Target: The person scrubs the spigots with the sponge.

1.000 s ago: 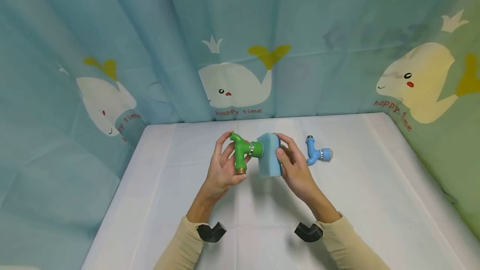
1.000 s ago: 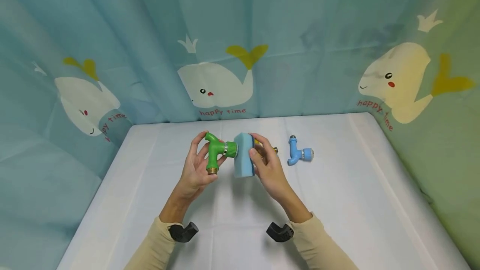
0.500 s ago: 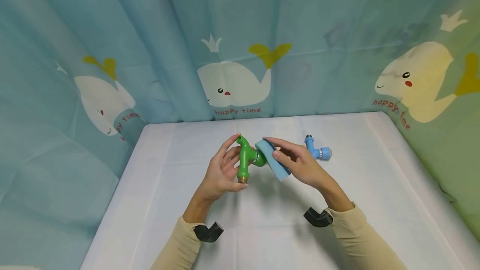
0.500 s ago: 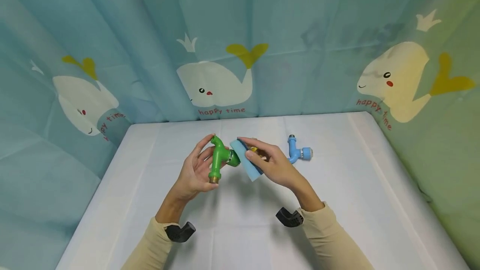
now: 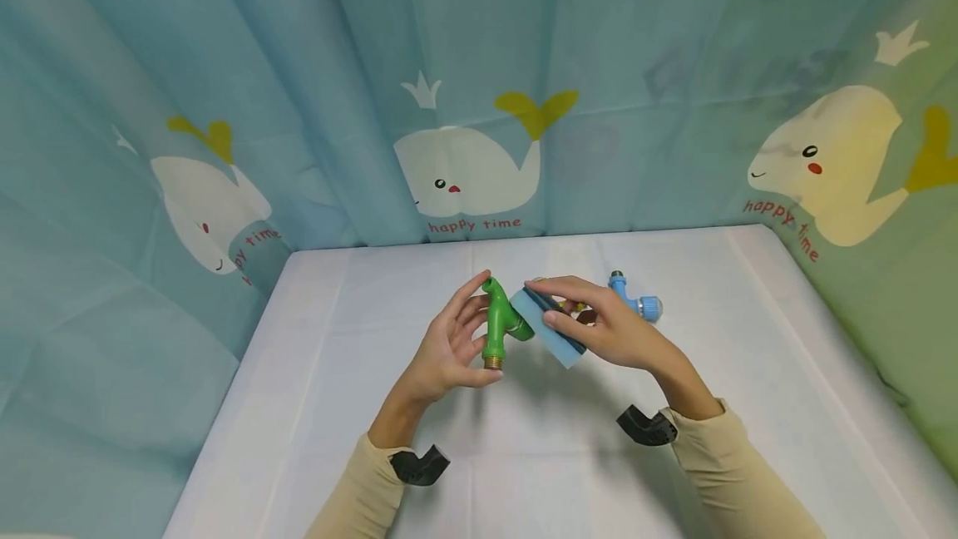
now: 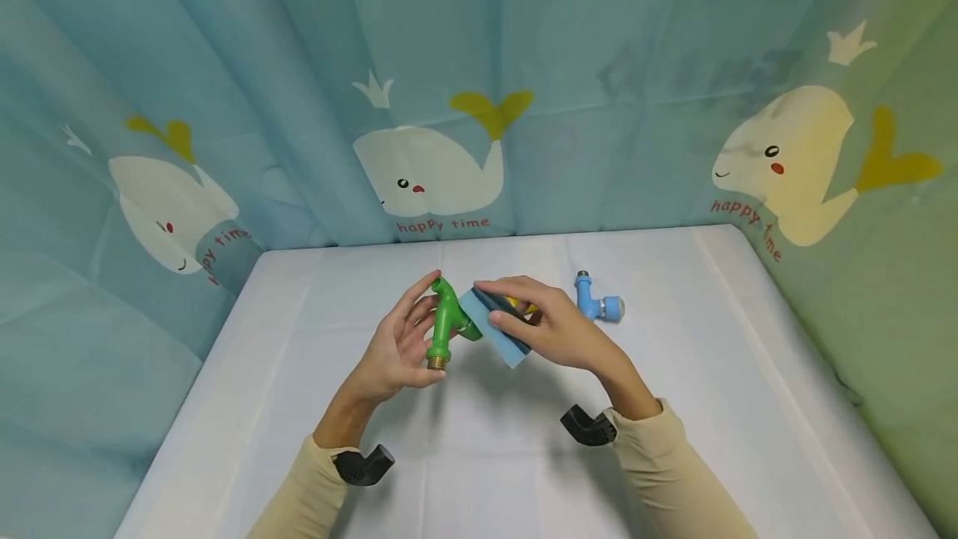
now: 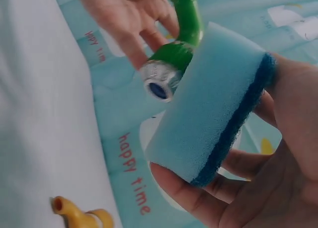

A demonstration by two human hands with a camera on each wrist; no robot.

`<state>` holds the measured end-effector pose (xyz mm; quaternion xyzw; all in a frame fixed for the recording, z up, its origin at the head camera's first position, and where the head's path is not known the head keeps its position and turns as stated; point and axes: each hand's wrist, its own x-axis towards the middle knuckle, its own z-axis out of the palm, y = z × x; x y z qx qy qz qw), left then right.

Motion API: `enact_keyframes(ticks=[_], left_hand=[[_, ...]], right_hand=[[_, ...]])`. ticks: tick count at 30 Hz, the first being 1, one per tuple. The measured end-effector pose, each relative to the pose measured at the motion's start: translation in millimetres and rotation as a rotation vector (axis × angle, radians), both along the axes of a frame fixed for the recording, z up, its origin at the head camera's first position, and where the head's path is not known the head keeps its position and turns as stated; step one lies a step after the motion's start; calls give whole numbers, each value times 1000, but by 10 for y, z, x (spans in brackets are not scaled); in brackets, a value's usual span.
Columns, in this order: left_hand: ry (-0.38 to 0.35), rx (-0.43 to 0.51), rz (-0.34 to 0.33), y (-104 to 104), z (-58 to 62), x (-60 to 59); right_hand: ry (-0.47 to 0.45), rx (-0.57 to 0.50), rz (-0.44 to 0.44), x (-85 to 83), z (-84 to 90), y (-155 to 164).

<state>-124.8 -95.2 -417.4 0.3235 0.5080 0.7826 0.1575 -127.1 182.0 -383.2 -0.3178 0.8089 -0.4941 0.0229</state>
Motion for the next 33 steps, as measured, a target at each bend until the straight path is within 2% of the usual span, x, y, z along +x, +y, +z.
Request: enact_keyframes(ticks=[7,13,18,22,27,29,31,33], left_hand=[[38,-75,2,7,-16,19],[51,-99,3,-5,9,26],[83,-143,-11,0,18,34],[101,-162,-28,-10,19,39],[109,-158,-43,-36,28,26],[92,-132,-51,-42,21,31],[73,-96,-45,-45,11,35],[51,-48,-27,-42,4,33]], right_hand=[[29,92,3,-14,17,29],[67,121,8,-20,78,35],[42,209,16,-48,127,43],[18,212,25,-91,126,59],[3,245,66,-106,102,18],[9,261,44,-110,69,18],[2,224,-6,-105,31,24],[-16,129,-52,-85,-2,14]])
